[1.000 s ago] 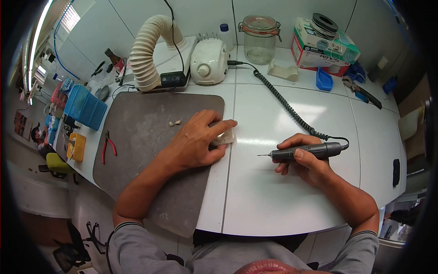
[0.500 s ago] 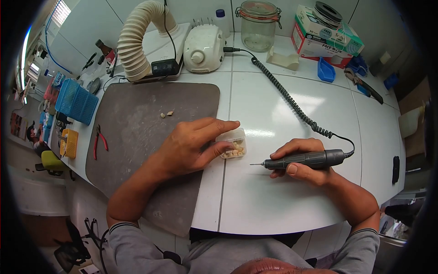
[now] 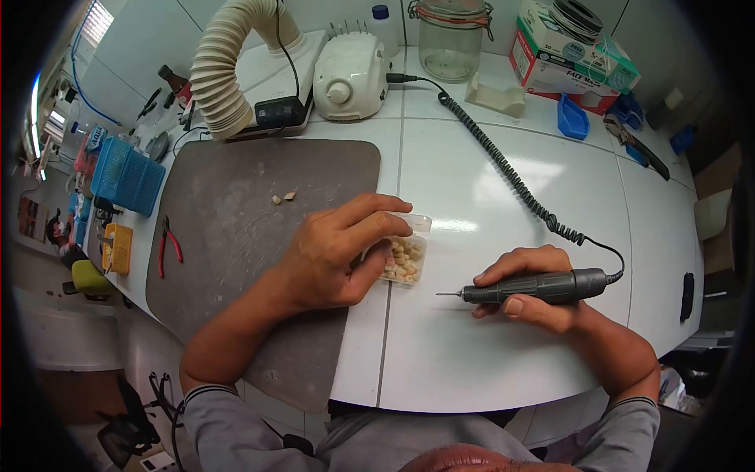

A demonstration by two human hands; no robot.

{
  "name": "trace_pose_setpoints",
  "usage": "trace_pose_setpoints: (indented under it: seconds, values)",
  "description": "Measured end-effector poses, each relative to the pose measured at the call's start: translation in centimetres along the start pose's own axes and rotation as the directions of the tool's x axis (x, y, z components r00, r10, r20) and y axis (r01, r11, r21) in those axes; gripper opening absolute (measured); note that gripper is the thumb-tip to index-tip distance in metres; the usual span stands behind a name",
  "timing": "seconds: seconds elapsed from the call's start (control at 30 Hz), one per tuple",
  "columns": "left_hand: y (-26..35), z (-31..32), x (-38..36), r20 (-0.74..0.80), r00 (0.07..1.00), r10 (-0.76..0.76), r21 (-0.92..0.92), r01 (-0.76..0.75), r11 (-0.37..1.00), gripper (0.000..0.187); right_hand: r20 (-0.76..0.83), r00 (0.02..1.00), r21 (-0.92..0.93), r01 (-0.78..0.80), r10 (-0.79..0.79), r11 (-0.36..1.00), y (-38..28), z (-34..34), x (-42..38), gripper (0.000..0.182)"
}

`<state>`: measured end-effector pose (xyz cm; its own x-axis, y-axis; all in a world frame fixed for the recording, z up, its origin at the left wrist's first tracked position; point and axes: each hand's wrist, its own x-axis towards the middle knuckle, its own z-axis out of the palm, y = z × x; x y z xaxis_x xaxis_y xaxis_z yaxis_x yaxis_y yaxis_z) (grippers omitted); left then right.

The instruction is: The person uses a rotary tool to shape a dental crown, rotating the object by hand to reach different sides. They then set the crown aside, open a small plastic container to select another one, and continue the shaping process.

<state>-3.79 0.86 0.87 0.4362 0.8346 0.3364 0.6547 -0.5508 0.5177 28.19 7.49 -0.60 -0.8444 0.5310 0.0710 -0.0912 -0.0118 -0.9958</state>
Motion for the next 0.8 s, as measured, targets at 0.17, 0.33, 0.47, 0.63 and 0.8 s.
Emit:
trace_pose_setpoints:
  seconds: [0.17, 0.33, 0.47, 0.63, 0.8]
  values:
    - [0.5, -0.2, 0.5, 0.017, 1.0, -0.008, -0.004, 0.008, 1.0, 0.053, 0.004, 1.0, -0.014, 0.006, -0.006, 1.0, 0.1, -0.1, 0.0, 0.033]
    - [0.4, 0.2, 0.4, 0.042, 0.997, -0.06, -0.058, 0.063, 0.996, 0.056, -0.002, 1.0, -0.019, 0.006, -0.006, 1.0, 0.2, -0.1, 0.0, 0.033]
    - [0.2, 0.3, 0.4, 0.036, 0.999, -0.041, -0.066, 0.043, 0.997, 0.04, 0.006, 1.0, -0.027, 0.003, -0.003, 1.0, 0.1, -0.1, 0.0, 0.034]
    - [1.0, 1.2, 0.2, 0.028, 0.982, -0.184, -0.073, 0.186, 0.98, 0.014, 0.011, 1.0, -0.042, -0.004, 0.005, 0.999, 0.2, -0.2, 0.0, 0.035]
    - [1.0, 1.7, 0.3, -0.037, 0.988, -0.15, -0.055, 0.148, 0.987, 0.015, 0.015, 1.0, -0.044, 0.002, -0.002, 0.999, 0.1, 0.1, 0.1, 0.035]
